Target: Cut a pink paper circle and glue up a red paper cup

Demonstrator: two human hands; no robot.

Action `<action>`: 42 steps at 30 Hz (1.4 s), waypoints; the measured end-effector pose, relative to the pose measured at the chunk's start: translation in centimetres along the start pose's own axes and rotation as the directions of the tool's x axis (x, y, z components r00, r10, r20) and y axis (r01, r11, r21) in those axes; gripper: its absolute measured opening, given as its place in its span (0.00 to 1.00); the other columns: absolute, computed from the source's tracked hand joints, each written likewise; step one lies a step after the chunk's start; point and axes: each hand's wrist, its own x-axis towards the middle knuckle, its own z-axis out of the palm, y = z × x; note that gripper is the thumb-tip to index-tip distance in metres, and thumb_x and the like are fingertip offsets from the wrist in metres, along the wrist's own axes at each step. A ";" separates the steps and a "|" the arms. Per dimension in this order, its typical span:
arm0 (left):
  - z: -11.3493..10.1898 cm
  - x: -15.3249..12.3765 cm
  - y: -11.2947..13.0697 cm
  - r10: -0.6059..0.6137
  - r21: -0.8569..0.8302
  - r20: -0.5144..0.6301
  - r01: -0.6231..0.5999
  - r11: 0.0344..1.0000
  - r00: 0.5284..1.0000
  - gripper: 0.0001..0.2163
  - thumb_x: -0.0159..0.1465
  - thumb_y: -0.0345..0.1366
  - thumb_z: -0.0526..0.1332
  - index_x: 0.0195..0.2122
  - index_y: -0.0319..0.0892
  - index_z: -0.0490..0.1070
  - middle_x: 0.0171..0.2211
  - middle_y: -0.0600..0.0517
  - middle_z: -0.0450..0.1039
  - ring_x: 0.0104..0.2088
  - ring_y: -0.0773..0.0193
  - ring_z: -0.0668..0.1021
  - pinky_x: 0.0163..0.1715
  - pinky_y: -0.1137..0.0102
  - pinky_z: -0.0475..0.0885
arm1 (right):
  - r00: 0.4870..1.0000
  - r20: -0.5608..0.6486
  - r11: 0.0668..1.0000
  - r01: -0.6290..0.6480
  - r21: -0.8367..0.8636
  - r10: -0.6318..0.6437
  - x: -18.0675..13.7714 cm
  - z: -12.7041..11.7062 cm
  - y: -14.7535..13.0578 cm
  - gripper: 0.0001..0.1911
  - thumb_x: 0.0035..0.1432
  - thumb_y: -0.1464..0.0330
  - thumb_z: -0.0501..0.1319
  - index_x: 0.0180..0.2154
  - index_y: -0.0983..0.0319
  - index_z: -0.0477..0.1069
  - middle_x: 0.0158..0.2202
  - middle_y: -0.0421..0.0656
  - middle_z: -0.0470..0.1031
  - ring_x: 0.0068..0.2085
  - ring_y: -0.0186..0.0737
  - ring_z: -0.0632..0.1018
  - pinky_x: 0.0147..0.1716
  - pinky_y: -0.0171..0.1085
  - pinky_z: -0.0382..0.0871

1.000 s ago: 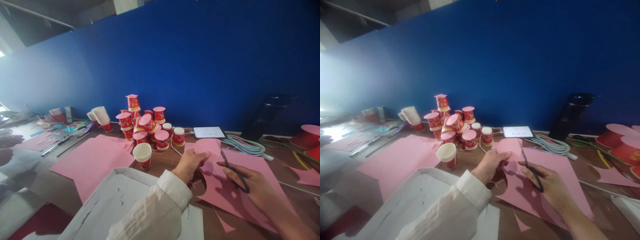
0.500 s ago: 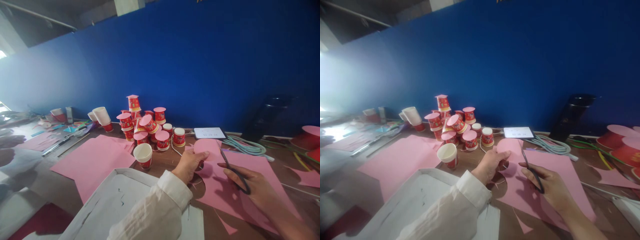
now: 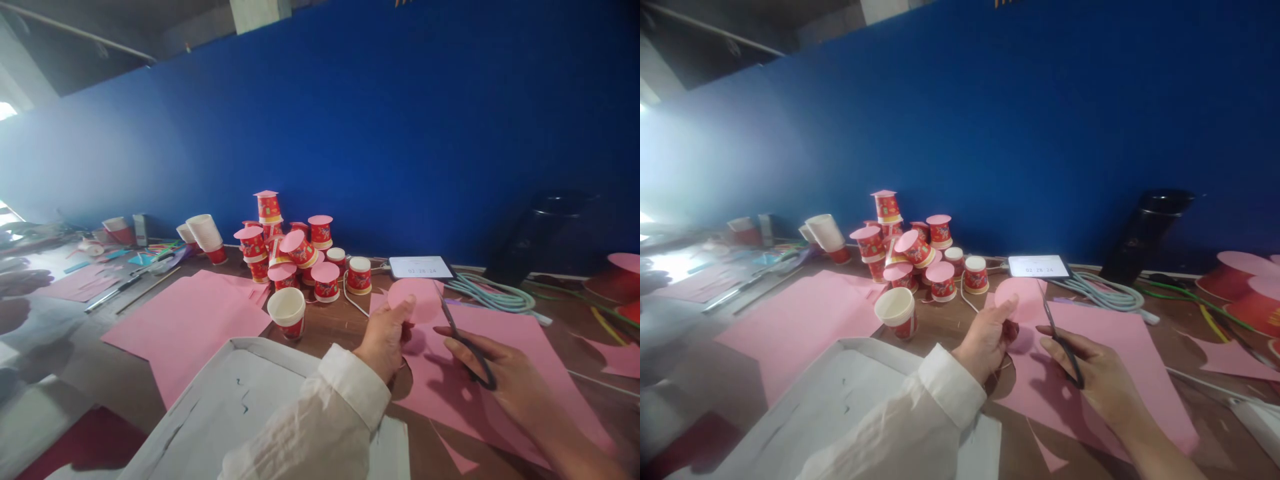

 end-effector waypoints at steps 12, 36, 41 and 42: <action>0.0 -0.2 -0.6 0.061 0.002 -0.036 -0.061 0.998 0.997 0.24 0.39 0.46 0.81 0.25 0.41 0.69 0.18 0.59 0.64 0.19 0.74 0.61 0.22 0.73 0.54 | 0.993 0.104 0.998 0.051 -0.021 -0.049 0.4 -0.1 0.9 0.29 0.54 0.47 0.68 0.50 0.58 0.86 0.35 0.45 0.87 0.27 0.45 0.83 0.24 0.36 0.78; -0.3 -0.7 1.0 0.053 0.221 0.044 -0.062 0.973 0.998 0.15 0.50 0.40 0.77 0.31 0.39 0.75 0.21 0.56 0.68 0.21 0.71 0.64 0.22 0.71 0.58 | 0.998 0.048 0.999 0.030 -0.023 -0.029 0.0 -0.2 0.5 0.31 0.51 0.45 0.69 0.48 0.60 0.86 0.31 0.45 0.85 0.29 0.44 0.81 0.27 0.36 0.77; -0.4 -0.5 0.9 0.040 0.209 0.041 -0.047 0.977 0.998 0.16 0.49 0.40 0.77 0.29 0.39 0.74 0.21 0.56 0.67 0.21 0.71 0.64 0.23 0.71 0.57 | 0.998 0.059 0.999 0.011 -0.034 -0.009 0.1 -0.3 1.0 0.31 0.52 0.45 0.69 0.49 0.59 0.86 0.36 0.45 0.87 0.34 0.47 0.84 0.30 0.35 0.79; -0.4 -0.4 0.9 0.041 0.205 0.049 -0.050 0.978 0.998 0.16 0.49 0.41 0.78 0.29 0.39 0.73 0.21 0.56 0.67 0.20 0.72 0.64 0.23 0.71 0.57 | 0.998 0.063 0.999 0.012 -0.040 -0.009 0.2 -0.3 1.1 0.31 0.52 0.45 0.69 0.50 0.59 0.86 0.36 0.45 0.87 0.34 0.46 0.84 0.30 0.35 0.79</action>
